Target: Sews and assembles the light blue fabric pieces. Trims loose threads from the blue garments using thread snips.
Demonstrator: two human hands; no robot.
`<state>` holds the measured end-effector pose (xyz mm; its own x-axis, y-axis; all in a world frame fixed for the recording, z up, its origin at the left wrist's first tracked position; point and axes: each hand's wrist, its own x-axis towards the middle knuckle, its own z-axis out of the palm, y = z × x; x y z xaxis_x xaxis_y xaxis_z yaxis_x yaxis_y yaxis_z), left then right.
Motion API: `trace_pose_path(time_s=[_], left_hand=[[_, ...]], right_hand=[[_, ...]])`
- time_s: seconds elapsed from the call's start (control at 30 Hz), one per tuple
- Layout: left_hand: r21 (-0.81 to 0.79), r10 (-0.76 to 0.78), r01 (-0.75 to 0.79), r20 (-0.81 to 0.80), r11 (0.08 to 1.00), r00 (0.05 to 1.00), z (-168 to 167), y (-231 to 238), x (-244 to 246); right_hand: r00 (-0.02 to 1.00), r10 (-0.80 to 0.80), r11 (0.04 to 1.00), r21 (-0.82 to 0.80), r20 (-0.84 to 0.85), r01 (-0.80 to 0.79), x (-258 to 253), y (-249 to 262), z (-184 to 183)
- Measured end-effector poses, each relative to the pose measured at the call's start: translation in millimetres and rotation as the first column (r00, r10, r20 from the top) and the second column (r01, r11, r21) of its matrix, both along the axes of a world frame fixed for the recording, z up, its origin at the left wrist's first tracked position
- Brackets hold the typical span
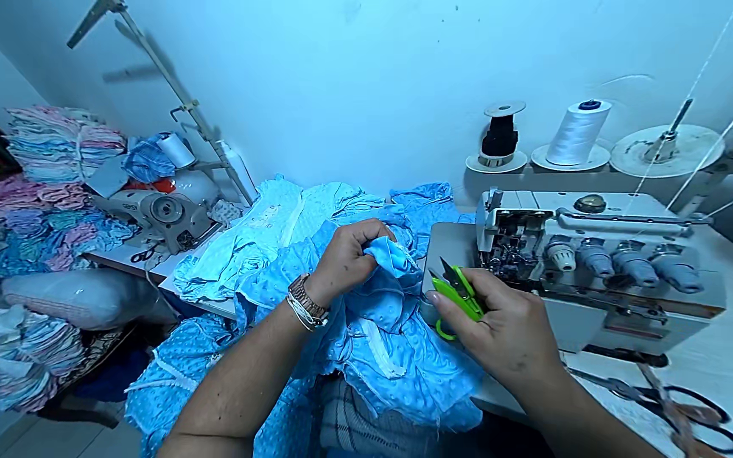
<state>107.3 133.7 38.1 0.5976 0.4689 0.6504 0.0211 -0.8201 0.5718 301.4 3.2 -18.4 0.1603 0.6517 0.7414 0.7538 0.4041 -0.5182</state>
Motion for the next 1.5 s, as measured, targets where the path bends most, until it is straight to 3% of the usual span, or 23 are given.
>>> trace_pose_path(time_s=[0.2, 0.43, 0.8, 1.3, 1.5], left_hand=[[0.204, -0.006, -0.004, 0.052, 0.979, 0.999, -7, -9, 4], [0.469, 0.045, -0.069, 0.061, 0.880, 0.997, -14, -20, 9], [0.476, 0.064, -0.082, 0.054, 0.876, 0.997, -29, -22, 14], [0.477, 0.121, -0.156, 0.103, 0.865, 0.987, -35, -21, 15], [0.483, 0.146, -0.173, 0.094, 0.858, 0.985, -34, -23, 15]], right_hand=[[0.995, -0.057, 0.998, 0.045, 0.079, 0.054, -18, -1, 9], [0.992, -0.059, 0.998, -0.003, 0.111, 0.060, -15, -8, 9], [0.987, -0.116, 0.992, 0.066, 0.112, 0.110, -17, -13, 6], [0.971, -0.132, 0.990, -0.021, 0.201, 0.139, -15, -22, -3], [0.967, -0.159, 0.987, 0.024, 0.197, 0.158, -18, -27, -3]])
